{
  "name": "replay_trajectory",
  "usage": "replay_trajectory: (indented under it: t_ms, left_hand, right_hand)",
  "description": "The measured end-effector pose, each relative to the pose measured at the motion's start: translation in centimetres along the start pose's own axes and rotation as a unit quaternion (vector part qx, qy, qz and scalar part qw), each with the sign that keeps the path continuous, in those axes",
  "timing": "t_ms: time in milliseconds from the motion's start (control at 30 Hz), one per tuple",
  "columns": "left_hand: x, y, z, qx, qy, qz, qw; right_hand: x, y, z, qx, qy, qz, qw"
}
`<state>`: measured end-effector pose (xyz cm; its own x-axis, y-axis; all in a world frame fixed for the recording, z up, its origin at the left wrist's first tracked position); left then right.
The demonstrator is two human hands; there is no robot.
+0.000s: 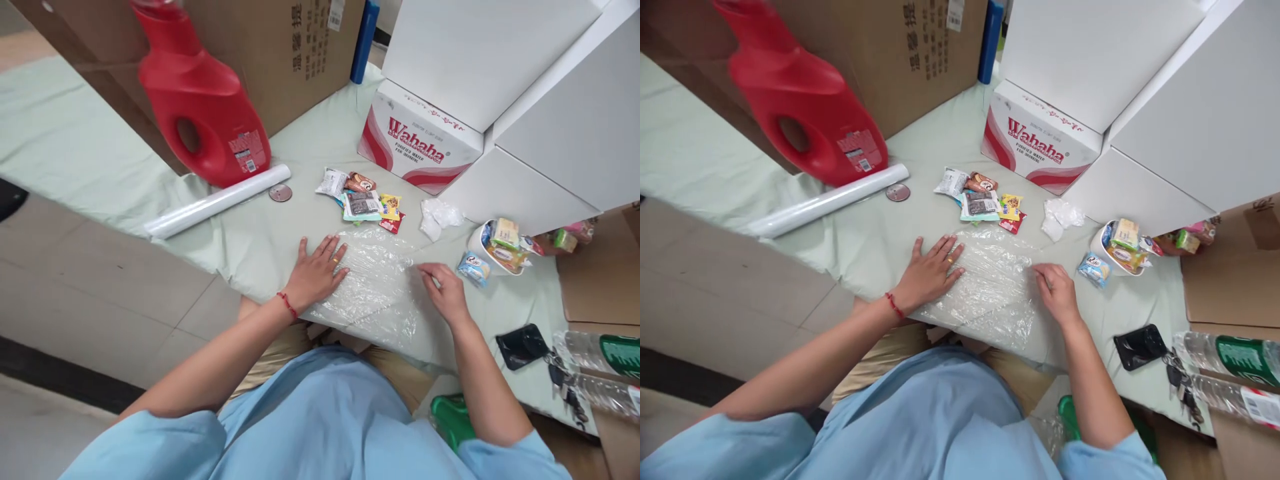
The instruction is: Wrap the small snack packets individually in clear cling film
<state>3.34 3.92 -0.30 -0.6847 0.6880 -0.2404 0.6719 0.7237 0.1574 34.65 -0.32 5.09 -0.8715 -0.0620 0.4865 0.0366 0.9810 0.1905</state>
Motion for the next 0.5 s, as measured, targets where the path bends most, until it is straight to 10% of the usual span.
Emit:
replay_trajectory:
  t_ms: [300,500]
  left_hand:
    - [0.0,-0.3,-0.3,-0.030,-0.013,0.001,0.999]
    - [0.0,-0.3,-0.4,-0.032,-0.015,-0.003,0.999]
  right_hand:
    - [8.9,15.0,8.8,0.027,-0.164,-0.080,0.983]
    - [5.8,19.3,8.2,0.032,-0.108,0.032,0.993]
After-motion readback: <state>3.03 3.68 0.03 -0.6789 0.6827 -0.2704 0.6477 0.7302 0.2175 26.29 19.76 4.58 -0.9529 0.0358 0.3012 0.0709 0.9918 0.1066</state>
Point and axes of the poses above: each hand's wrist, its own y-axis towards the middle knuckle, its own z-axis out of the palm, x = y × z, the point moved 5 cm from there along y, towards the middle knuckle, and after that the axes turned 15 degrees about z, right-handed, at the moved point
